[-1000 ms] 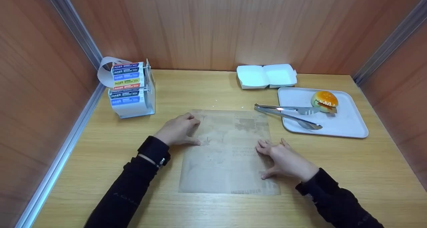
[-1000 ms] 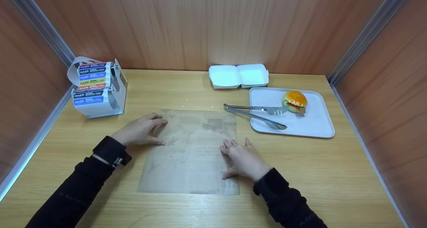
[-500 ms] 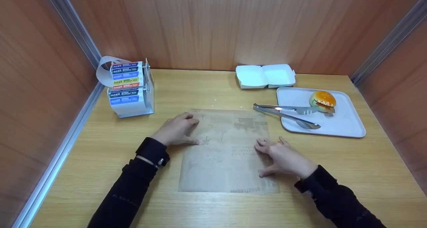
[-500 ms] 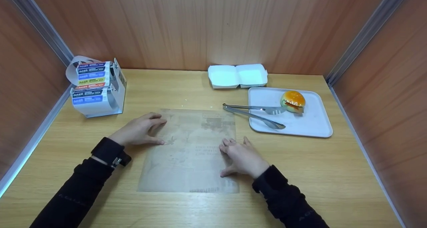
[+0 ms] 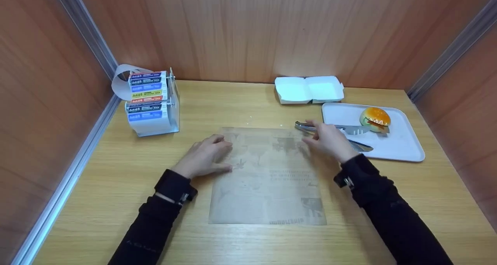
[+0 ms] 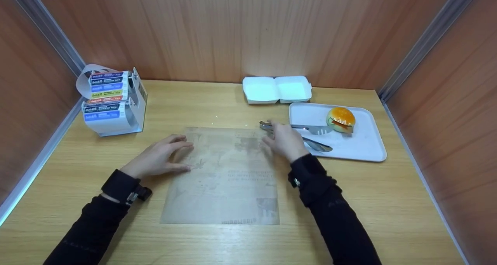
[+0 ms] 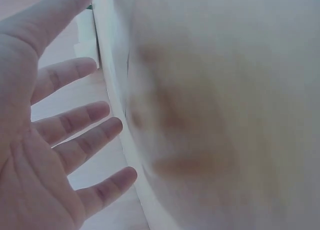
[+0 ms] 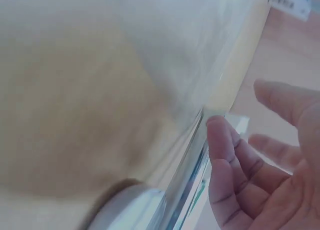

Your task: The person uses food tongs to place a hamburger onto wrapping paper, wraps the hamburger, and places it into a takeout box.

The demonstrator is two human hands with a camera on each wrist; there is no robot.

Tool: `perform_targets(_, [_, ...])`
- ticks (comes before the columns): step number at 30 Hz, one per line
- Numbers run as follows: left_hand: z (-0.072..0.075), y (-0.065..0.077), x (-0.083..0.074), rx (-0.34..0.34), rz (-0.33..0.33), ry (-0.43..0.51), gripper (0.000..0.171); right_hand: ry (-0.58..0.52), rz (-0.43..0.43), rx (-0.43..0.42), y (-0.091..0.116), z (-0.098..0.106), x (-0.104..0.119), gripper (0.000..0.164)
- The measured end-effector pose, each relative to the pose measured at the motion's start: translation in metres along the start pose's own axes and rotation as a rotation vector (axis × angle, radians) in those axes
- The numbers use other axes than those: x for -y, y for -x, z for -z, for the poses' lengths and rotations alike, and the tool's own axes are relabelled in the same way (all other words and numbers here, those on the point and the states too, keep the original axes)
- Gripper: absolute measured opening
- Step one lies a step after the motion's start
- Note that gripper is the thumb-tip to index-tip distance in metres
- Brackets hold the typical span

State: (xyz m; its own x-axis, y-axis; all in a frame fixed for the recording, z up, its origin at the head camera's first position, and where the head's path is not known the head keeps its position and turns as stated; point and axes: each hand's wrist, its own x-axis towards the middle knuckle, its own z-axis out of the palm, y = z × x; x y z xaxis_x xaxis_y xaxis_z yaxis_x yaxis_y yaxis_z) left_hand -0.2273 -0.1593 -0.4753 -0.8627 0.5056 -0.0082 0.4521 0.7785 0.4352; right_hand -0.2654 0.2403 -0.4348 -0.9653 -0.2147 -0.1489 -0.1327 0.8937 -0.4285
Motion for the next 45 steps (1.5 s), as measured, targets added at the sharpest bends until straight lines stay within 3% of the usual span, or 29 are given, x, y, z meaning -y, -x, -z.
perform_targets(6, [-0.002, 0.003, -0.005, -0.032, -0.028, 0.012, 0.071, 0.040, -0.051, 0.014, -0.024, 0.002, -0.007, 0.073])
perform_targets(14, [-0.003, 0.002, -0.011, -0.020, -0.027, 0.055, 0.071, -0.084, -0.141, 0.114, -0.033, 0.000, -0.012, 0.064])
perform_targets(20, [-0.003, 0.004, -0.009, -0.011, -0.018, 0.047, 0.073, -0.149, -0.176, 0.088, -0.036, -0.003, -0.012, 0.063])
perform_targets(24, [-0.005, 0.007, -0.007, 0.005, -0.008, 0.052, 0.074, -0.154, -0.165, 0.036, -0.039, -0.009, -0.012, 0.053])
perform_targets(31, [-0.007, 0.007, -0.007, 0.009, -0.012, 0.057, 0.071, -0.071, -0.161, -0.020, -0.032, -0.012, -0.010, 0.036])
perform_targets(35, [-0.007, 0.006, -0.008, 0.009, -0.017, 0.046, 0.070, -0.048, -0.176, -0.015, -0.025, -0.008, -0.008, 0.035])
perform_targets(45, [-0.006, 0.003, -0.008, 0.012, -0.010, 0.066, 0.068, 0.024, -0.087, -0.045, -0.006, 0.004, -0.014, 0.036])
